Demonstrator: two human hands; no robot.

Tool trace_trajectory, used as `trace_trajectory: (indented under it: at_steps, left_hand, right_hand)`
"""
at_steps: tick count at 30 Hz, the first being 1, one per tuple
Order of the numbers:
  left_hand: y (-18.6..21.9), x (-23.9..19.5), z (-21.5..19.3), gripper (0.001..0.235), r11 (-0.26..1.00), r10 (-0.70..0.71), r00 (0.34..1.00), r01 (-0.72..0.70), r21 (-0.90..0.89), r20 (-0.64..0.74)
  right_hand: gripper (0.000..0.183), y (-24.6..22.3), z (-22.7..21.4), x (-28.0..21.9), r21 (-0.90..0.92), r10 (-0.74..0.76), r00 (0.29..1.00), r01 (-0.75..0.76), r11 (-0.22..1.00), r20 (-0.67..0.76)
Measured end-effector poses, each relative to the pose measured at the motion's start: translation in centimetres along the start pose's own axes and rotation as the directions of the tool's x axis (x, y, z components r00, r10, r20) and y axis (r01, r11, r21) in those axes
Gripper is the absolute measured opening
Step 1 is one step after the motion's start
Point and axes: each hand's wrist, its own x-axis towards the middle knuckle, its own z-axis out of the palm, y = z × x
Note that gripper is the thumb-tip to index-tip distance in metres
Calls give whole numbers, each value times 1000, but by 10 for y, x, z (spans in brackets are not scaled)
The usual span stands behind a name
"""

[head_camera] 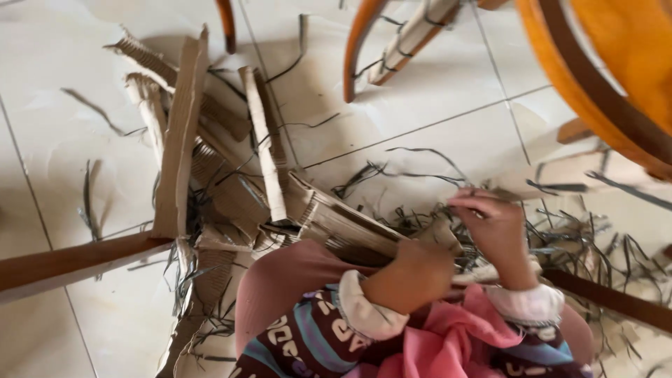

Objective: The person sits on the floor and untangles a black wire by hand. They pull and separate the strands to remove knots and organize the wire.

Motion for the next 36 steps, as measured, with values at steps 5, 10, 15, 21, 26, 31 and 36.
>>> trace_trajectory:
  at_steps: [5, 10, 15, 21, 26, 31, 36]
  left_hand:
    - [-8, 33, -29, 48, 706, -44, 861, 385, -595, 507]
    - [-10, 41, 32, 20, 909, 23, 755, 258, -328, 656]
    - [-32, 59, 65, 36, 935, -76, 586, 322, -146, 806]
    - [-40, 81, 68, 36, 893, -59, 628, 380, -240, 776]
    - [3, 131, 14, 28, 831, -259, 871, -19, -555, -417]
    - [58, 167, -35, 73, 648, -301, 822, -195, -736, -483]
    - [90, 180, -43, 90, 363, -353, 873, -204, -909, -337]
  right_hand:
    - [20, 31, -79, -62, -61, 236, 962, -246, 967, -135]
    - [14, 194, -112, -114, -388, 571, 799, -594, 705, -187]
    - [19, 221, -115, -100, -377, 691, 667, -738, 560, -279]
    - [38, 209, -126, -99, -275, 733, 673, -727, 629, -104]
    - [78, 70, -188, -62, 364, 588, 761, -483, 796, -275]
    - [67, 79, -221, 6, 948, 235, 945, 159, 275, -227]
    - [49, 74, -232, 39, 961, 150, 950, 269, 57, -275]
